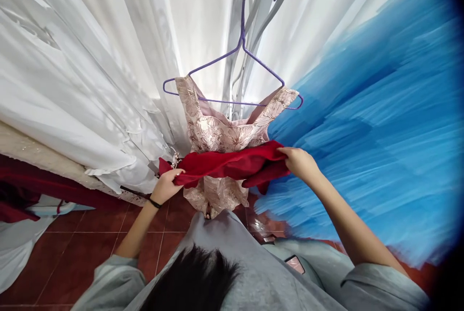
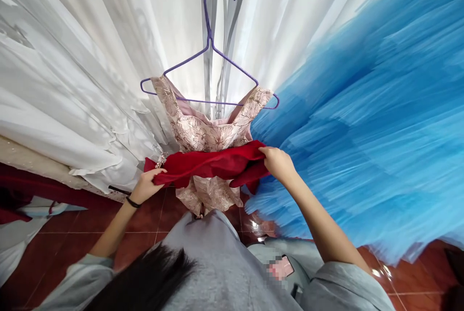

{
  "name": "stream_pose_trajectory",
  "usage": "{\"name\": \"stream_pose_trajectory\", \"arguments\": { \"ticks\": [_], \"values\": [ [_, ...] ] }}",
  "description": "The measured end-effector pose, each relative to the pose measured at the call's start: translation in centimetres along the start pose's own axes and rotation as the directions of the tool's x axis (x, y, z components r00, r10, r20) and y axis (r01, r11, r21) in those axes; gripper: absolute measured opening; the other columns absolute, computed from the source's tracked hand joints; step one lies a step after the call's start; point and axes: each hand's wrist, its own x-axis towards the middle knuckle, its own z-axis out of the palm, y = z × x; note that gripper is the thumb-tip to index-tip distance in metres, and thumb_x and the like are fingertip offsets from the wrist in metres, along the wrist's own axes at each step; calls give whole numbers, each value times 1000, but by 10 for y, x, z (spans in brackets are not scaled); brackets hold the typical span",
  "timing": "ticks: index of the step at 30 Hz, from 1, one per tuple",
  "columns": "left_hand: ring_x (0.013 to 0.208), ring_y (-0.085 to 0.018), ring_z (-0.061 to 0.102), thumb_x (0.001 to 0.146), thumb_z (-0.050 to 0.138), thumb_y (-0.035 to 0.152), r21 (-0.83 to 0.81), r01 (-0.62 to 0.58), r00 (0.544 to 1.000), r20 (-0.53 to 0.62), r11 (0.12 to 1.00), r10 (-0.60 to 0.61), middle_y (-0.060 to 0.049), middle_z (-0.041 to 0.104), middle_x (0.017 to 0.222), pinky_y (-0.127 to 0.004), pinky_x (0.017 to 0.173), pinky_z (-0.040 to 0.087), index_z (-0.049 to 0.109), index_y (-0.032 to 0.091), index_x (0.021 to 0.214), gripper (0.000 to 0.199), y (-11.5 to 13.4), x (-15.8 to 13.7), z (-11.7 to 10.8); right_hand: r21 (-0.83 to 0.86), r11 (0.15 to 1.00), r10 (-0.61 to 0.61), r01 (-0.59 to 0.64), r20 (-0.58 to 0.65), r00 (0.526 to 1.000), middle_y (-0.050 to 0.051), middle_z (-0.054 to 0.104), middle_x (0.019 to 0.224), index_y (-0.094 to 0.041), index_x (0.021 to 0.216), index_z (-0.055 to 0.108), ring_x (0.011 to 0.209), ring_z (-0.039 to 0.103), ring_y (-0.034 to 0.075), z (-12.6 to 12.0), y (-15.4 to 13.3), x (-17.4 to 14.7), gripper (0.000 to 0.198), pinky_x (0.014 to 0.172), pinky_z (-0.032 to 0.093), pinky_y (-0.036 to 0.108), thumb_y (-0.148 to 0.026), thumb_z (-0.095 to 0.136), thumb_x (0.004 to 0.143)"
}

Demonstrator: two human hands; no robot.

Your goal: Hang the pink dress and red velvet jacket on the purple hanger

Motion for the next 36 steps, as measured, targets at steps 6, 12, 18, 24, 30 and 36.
{"name": "stream_pose_trajectory", "arguments": {
  "ticks": [6, 12, 18, 24, 30, 36],
  "values": [
    [76, -17, 64, 68, 64, 28, 173, 113, 867, -497, 978, -12, -3, 69, 82, -26, 74, 51, 65, 18, 92, 26, 5, 23, -31, 271, 958, -17, 94, -274, 962, 9, 74, 118, -18, 120, 74, 110, 70, 27, 8, 3, 3, 60, 98, 55, 39, -4, 42, 70],
    [72, -23, 64, 66, 61, 32, 150, 245, 966, 44, 958, -254, -5, 70, 74, -33, 73, 52, 66, 18, 76, 18, -1, 29, -22, 275, 953, -108, 126, -80, 991, 9, 77, 105, -19, 100, 78, 102, 71, 24, 50, -14, -5, 48, 92, 55, 34, -5, 45, 69],
    [76, -24, 66, 61, 68, 40, -245, 456, 890, 108, 856, -443, -4, 73, 73, -37, 79, 54, 71, 14, 77, 31, -10, 18, -41, 331, 941, -170, 65, 299, 939, 9, 77, 102, -20, 103, 78, 96, 71, 22, 89, -41, -7, 51, 83, 48, 27, -2, 41, 72],
    [78, -27, 70, 50, 83, 31, -399, 524, 849, 179, 753, -496, -6, 75, 76, -40, 77, 59, 72, 17, 77, 32, 11, 9, -102, 719, 694, -275, 16, 245, 930, 4, 66, 64, -17, 65, 68, 62, 56, 19, 81, -73, 15, 27, 64, 41, 29, -14, 43, 58],
    [79, -34, 73, 33, 92, 34, -530, 629, 766, 295, 569, -571, -9, 72, 67, -47, 71, 62, 68, 18, 65, 43, 26, 10, -146, 920, 376, -160, -113, 184, 970, 2, 62, 61, -19, 63, 61, 57, 52, 17, 72, -98, 43, 18, 57, 39, 28, -27, 46, 57],
    [75, -25, 72, 55, 88, 57, -504, 594, 773, 143, 627, -618, -9, 75, 76, -33, 69, 63, 69, 16, 73, 48, 56, 49, -182, 547, 778, -193, 308, -258, 947, 12, 74, 99, -17, 120, 67, 87, 68, 27, 18, -98, 48, 46, 82, 53, 40, -37, 55, 81]
  ]
}}
